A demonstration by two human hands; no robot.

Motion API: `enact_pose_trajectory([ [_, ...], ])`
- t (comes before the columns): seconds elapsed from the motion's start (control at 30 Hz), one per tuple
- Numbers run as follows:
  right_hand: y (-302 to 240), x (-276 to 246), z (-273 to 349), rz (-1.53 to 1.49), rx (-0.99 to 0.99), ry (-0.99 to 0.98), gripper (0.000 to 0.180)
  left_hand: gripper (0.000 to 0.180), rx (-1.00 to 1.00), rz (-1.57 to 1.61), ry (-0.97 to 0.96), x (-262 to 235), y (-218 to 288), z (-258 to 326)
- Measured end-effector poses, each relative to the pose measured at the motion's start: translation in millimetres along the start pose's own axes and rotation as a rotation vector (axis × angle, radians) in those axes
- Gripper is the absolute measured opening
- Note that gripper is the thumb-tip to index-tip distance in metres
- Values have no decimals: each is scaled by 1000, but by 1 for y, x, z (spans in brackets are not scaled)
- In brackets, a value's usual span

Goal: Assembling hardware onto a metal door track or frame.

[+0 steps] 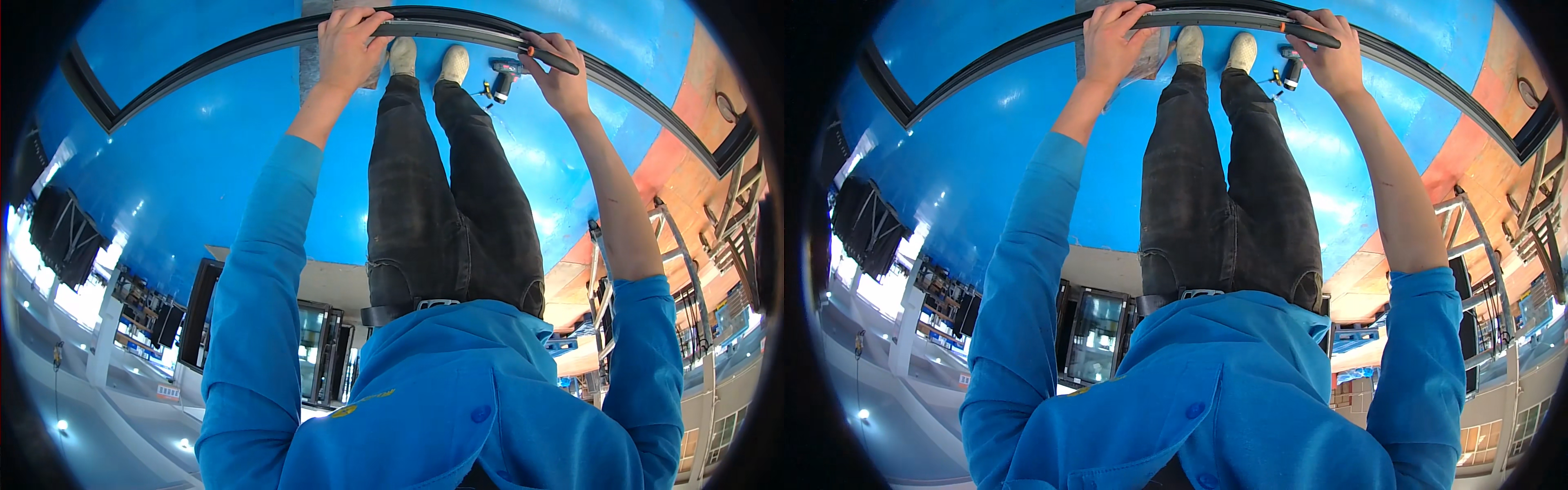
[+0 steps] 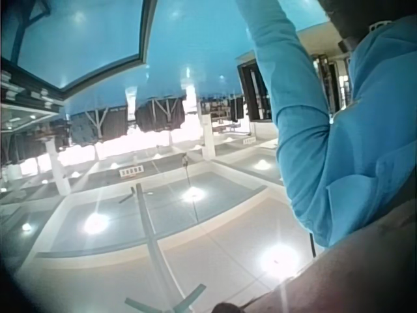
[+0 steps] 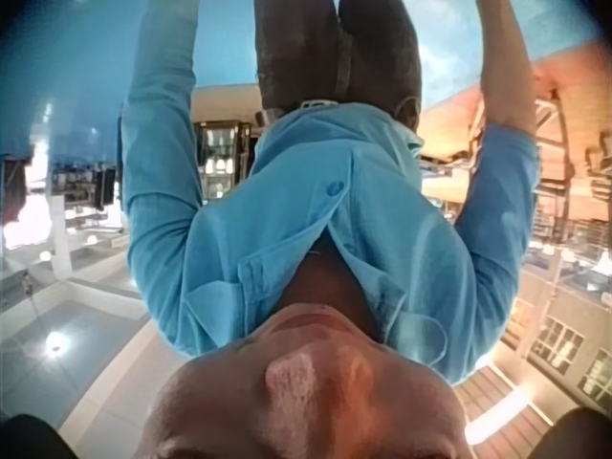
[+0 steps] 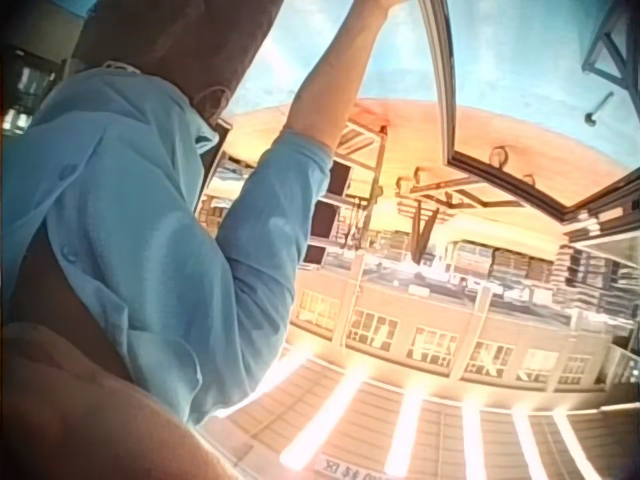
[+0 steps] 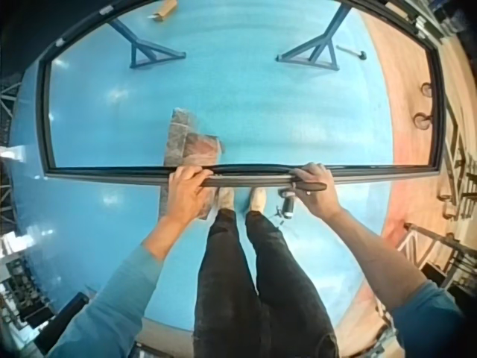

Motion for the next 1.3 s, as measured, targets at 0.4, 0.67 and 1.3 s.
enact_pose_trajectory([
  [0.4,1,7,3,47,12,37,41,34,-33,-46,56,-11,6,2],
  [0.67,23,29,2,97,-107,82,41,34,-33,-19,46,-14,9,-1],
  [1.3,-17,-3,0,-57,159,-62,45,36,180,-63,-70,53,122,-62],
])
Point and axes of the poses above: each hand's wrist, its own z-axis away from the middle knuckle, its own x-axis out of the palm, y = z × x, the point moved 6 cm from there along -z, towards the middle knuckle, and after that the axes turned 6 degrees about x, right-handed, at the moved point
